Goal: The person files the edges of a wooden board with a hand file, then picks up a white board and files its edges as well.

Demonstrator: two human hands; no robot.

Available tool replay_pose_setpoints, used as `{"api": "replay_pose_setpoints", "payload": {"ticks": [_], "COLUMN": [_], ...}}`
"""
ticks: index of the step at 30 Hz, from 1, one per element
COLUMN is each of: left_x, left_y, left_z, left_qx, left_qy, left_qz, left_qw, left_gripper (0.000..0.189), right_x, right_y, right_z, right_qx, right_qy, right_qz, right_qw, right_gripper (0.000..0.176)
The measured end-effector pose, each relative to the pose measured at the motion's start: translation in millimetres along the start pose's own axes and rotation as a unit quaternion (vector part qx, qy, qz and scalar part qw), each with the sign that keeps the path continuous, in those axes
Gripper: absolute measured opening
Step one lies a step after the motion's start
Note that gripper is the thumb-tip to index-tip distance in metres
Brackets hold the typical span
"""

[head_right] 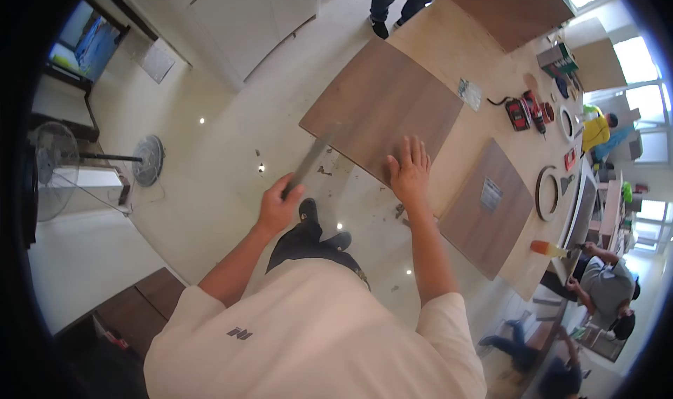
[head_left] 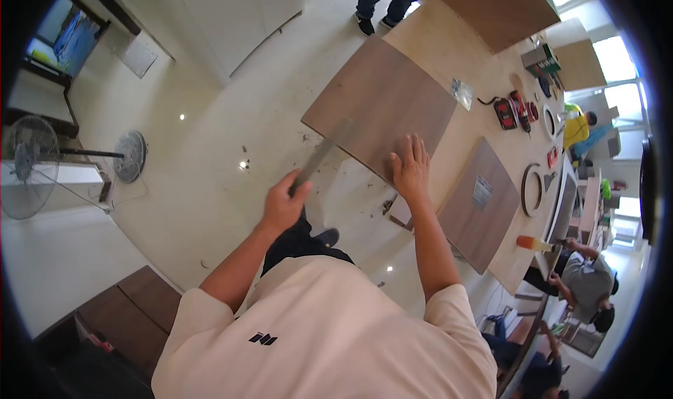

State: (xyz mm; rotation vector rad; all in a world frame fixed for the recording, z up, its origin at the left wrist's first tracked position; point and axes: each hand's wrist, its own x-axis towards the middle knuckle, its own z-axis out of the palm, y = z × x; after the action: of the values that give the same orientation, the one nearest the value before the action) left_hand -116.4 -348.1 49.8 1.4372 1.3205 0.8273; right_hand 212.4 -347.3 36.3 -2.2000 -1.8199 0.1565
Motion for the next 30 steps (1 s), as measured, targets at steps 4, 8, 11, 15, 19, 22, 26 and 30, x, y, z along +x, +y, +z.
{"api": "replay_pose_setpoints", "payload": {"ticks": [4, 8, 11, 15, 19, 22, 26, 30], "left_x": [-15, -20, -17, -4, 8, 29, 55, 69], "left_y": [-37, -44, -65, -61, -69, -82, -100, -110], "left_z": [-52, -72, -63, -48, -18, 8, 35, 54], "left_qx": [0.062, 0.067, 0.059, 0.098, 0.126, 0.156, 0.206, 0.168], "left_qy": [0.084, 0.102, 0.160, 0.185, 0.176, 0.195, 0.244, 0.237], "left_qz": [-0.081, -0.099, -0.027, 0.051, 0.056, 0.088, 0.134, 0.127], "left_qw": [0.991, 0.988, 0.985, 0.977, 0.975, 0.964, 0.938, 0.948], "left_gripper": [0.045, 0.047, 0.048, 0.051, 0.053, 0.054, 0.055, 0.054], "right_x": [4, 31, 41, 70, 109, 106, 98, 99], "right_y": [-50, -158, -189, -151, -35, 14, 23, 24], "right_z": [38, 48, 69, 56, 24, 18, 19, 19], "right_qx": [-0.116, -0.023, 0.014, 0.111, 0.048, -0.096, -0.096, -0.095], "right_qy": [-0.067, -0.111, -0.162, -0.150, -0.010, -0.037, -0.074, -0.066], "right_qz": [-0.031, -0.123, -0.347, -0.449, -0.145, -0.090, -0.063, -0.074], "right_qw": [0.991, 0.986, 0.924, 0.874, 0.988, 0.991, 0.991, 0.991], "right_gripper": [0.074, 0.072, 0.054, 0.044, 0.052, 0.063, 0.071, 0.070]}}
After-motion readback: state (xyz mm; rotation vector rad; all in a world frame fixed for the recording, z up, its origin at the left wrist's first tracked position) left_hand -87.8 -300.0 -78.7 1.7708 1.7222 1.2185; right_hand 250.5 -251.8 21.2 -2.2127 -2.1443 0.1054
